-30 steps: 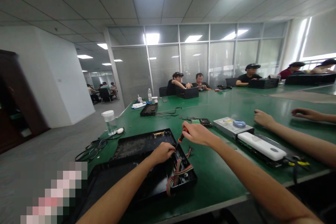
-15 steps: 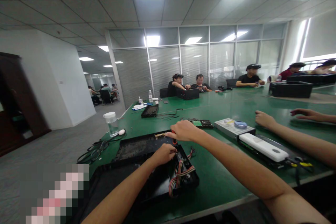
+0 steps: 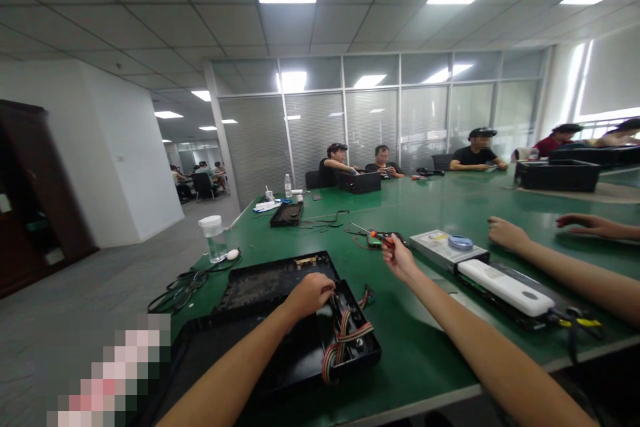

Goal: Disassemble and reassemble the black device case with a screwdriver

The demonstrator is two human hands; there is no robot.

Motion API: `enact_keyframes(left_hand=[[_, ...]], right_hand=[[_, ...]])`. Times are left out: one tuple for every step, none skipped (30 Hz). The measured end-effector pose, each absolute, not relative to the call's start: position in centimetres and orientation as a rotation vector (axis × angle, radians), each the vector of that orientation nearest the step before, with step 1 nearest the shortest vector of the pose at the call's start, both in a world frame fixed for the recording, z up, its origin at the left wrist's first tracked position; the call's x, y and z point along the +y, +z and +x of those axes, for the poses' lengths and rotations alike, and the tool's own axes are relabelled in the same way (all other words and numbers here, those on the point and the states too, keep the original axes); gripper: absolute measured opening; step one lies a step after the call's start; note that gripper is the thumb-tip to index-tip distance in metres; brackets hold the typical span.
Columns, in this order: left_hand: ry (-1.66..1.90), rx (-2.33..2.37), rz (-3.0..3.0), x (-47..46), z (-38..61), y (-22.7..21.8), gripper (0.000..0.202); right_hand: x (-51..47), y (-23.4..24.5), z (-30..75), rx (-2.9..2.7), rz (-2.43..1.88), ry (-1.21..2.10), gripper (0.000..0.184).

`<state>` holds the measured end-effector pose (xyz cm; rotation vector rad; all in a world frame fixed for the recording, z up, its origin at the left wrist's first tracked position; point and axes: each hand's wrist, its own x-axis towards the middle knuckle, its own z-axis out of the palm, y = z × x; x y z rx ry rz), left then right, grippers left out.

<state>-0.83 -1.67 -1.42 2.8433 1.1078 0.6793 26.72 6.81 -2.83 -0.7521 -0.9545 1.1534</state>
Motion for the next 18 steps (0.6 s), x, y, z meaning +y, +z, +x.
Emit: enact_keyframes(left_hand=[[0.683,1.12,2.822,-1.6,-1.1,-1.0,0.013],[0.669,1.133,2.794,-1.6,-1.5,-0.6,0.012],[0.638,1.144,2.759,-1.5,-1.9,-0.1,0.012],[0.59,1.151,2.716,-1.5,-2.4,0.3,0.012],[0.524,1.158,2.663,-1.4,-2.9,0.7,0.013],[0.44,1.172,2.597,-1.3,-3.4,1.0,0.013],[0.336,1.192,2.514,-1.1,-4.0,1.2,0.014],[0.214,1.219,2.415,-0.9,-4.5,1.2,0.014],[0.087,1.25,2.305,-0.7,-5.0,1.2,0.015],[-0.031,1.278,2.196,-0.6,-5.4,1.0,0.014],[-0.123,1.299,2.101,-0.4,-5.7,0.8,0.014],[-0.184,1.311,2.033,-0.3,-5.9,0.6,0.014],[-0.218,1.318,1.993,-0.3,-6.1,0.4,0.016],[-0.233,1.319,1.979,-0.3,-6.2,0.3,0.018],[-0.24,1.315,1.983,-0.3,-6.2,0.4,0.021],[-0.243,1.315,1.997,-0.3,-6.2,0.5,0.024],[-0.243,1.319,2.016,-0.3,-6.3,0.8,0.026],[-0.229,1.328,2.04,-0.2,-6.4,1.2,0.028]], right_hand=[[6.9,-2.8,26.5,-0.913,-0.715,1.2,0.029],[6.9,-2.7,26.1,-0.898,-0.685,1.245,0.026],[6.7,-2.7,25.5,-0.901,-0.657,1.287,0.022],[6.4,-2.7,24.9,-0.911,-0.627,1.328,0.018],[6.1,-2.7,24.2,-0.924,-0.592,1.37,0.014],[5.7,-2.8,23.6,-0.938,-0.556,1.412,0.011],[5.4,-3.0,23.0,-0.951,-0.521,1.448,0.013],[5.0,-3.1,22.5,-0.967,-0.495,1.475,0.017],[4.7,-3.2,22.2,-0.992,-0.481,1.488,0.021],[4.4,-3.3,22.0,-1.029,-0.481,1.486,0.024],[4.1,-3.3,21.9,-1.086,-0.497,1.466,0.024],[3.8,-3.2,21.8,-1.171,-0.529,1.428,0.025],[3.5,-2.9,21.8,-1.294,-0.575,1.369,0.026],[3.0,-2.5,21.8,-1.451,-0.635,1.287,0.03],[2.5,-2.0,21.8,-1.626,-0.704,1.178,0.035],[1.7,-1.4,21.6,-1.808,-0.769,1.044,0.039],[0.7,-0.8,21.4,-1.989,-0.811,0.891,0.041],[-0.5,-0.2,21.1,-2.157,-0.826,0.733,0.041]])
